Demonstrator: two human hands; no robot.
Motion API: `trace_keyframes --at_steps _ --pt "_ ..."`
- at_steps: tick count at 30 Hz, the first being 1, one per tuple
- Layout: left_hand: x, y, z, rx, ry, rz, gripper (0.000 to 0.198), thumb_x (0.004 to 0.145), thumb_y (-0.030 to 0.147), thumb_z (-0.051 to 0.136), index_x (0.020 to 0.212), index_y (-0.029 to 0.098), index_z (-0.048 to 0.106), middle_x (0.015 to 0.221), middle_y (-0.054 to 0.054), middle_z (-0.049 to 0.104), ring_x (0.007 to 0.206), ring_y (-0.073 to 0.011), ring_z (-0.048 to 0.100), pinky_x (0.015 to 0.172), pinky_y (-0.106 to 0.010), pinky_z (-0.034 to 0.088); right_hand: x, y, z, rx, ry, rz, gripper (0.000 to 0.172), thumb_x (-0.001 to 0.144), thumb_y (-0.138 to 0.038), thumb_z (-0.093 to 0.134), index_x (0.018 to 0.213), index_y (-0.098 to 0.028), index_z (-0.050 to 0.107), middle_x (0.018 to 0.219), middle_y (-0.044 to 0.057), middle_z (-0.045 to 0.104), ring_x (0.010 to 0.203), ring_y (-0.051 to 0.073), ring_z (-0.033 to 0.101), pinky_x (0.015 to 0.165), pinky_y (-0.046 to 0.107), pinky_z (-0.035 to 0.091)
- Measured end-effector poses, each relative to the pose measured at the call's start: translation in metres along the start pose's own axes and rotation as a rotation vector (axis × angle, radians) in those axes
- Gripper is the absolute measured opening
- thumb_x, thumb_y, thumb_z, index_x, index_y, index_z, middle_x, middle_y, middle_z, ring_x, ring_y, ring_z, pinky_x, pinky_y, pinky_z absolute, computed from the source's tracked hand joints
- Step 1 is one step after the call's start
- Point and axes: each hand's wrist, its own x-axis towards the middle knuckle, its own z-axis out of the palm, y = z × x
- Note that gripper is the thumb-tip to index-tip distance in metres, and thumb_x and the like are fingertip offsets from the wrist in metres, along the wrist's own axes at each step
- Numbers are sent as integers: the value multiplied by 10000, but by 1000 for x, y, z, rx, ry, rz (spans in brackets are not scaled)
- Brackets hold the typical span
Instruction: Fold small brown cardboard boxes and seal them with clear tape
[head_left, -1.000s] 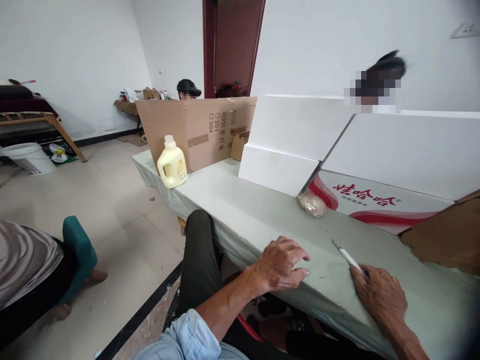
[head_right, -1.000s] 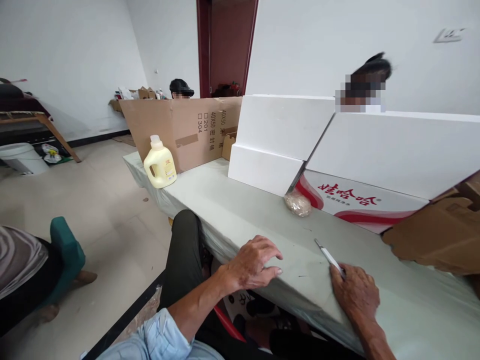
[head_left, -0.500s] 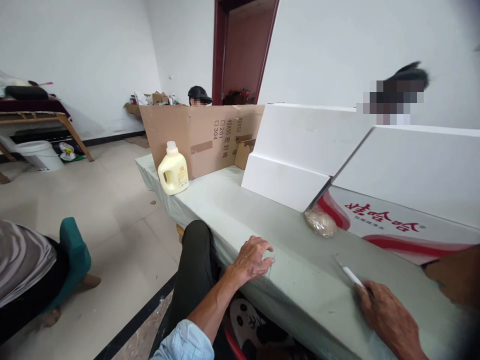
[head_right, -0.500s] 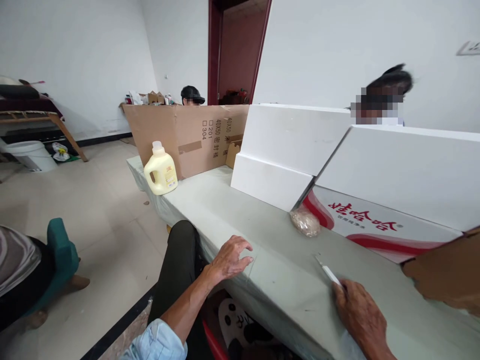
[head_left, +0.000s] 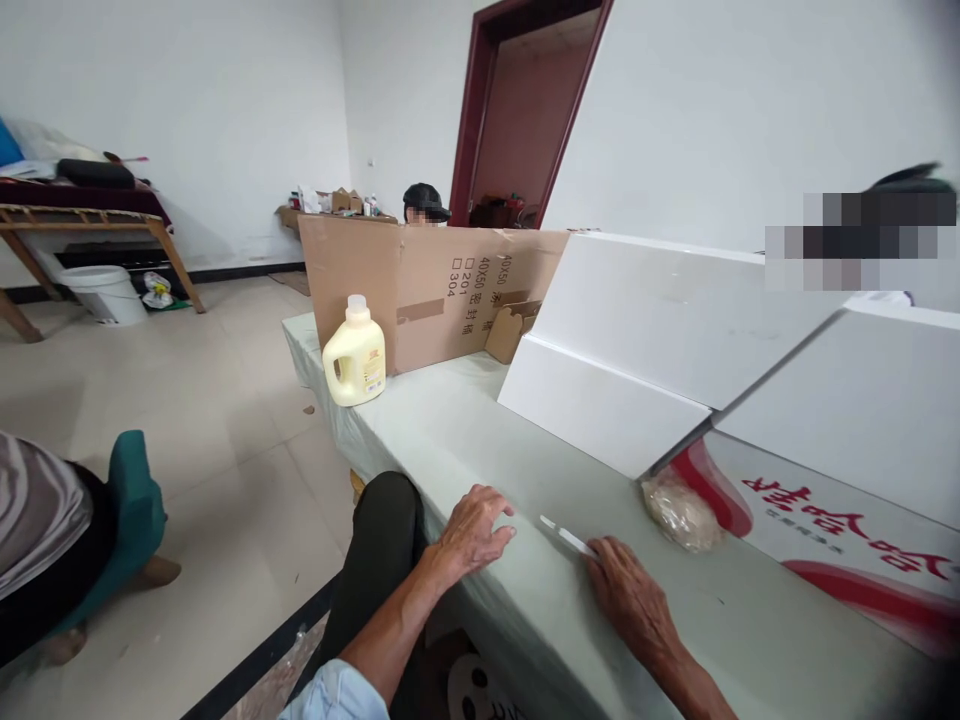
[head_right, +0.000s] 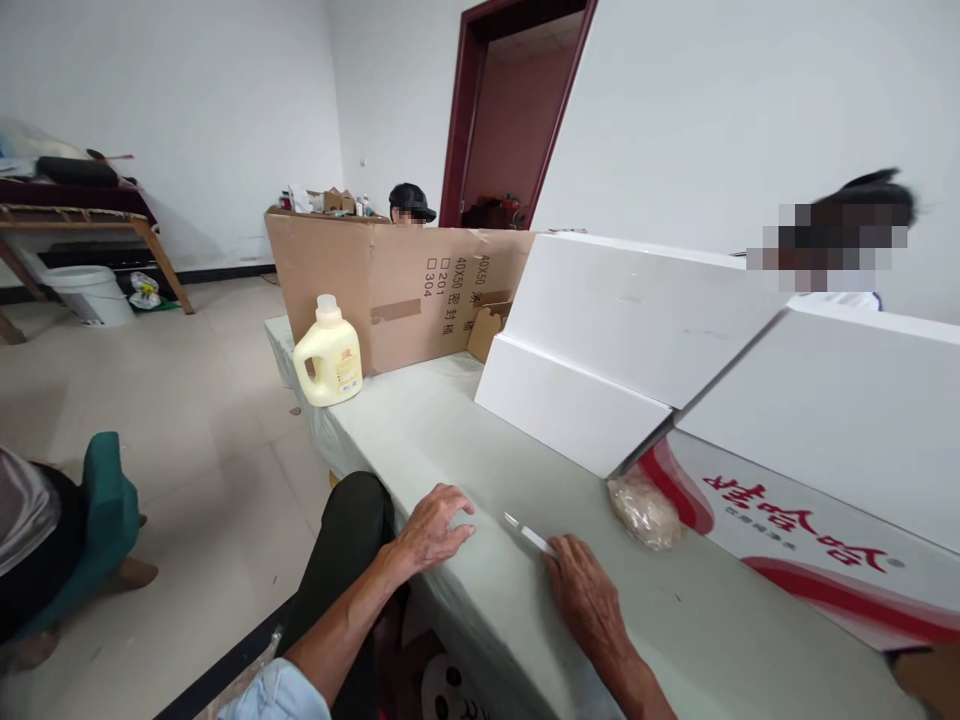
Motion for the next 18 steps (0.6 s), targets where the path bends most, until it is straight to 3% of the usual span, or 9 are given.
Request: trace_keyframes --at_steps 9,13,18 --pt "60 -74 -54 172 -28 -12 211 922 221 697 1131 219 719 1241 -91 734 1210 -275 642 1130 -436 498 17 3 15 34 92 -53 312 1155 -424 424 996 -231 610 910 63 671 828 233 646 764 355 511" --pt "73 -91 -57 237 -80 -25 195 916 213 684 1109 217 709 1198 -86 732 1163 -268 646 1110 -417 497 15 1 15 61 149 -45 265 1146 -406 462 1025 -227 616 927 63 669 840 235 641 773 352 507" --pt "75 -94 -50 306 -135 -42 168 904 188 652 1066 204 695 1202 -100 724 1168 -283 638 1046 -405 510 16 -3 13 81 159 -47 253 1141 -404 475 1030 -234 625 914 55 671 824 230 635 758 345 507"
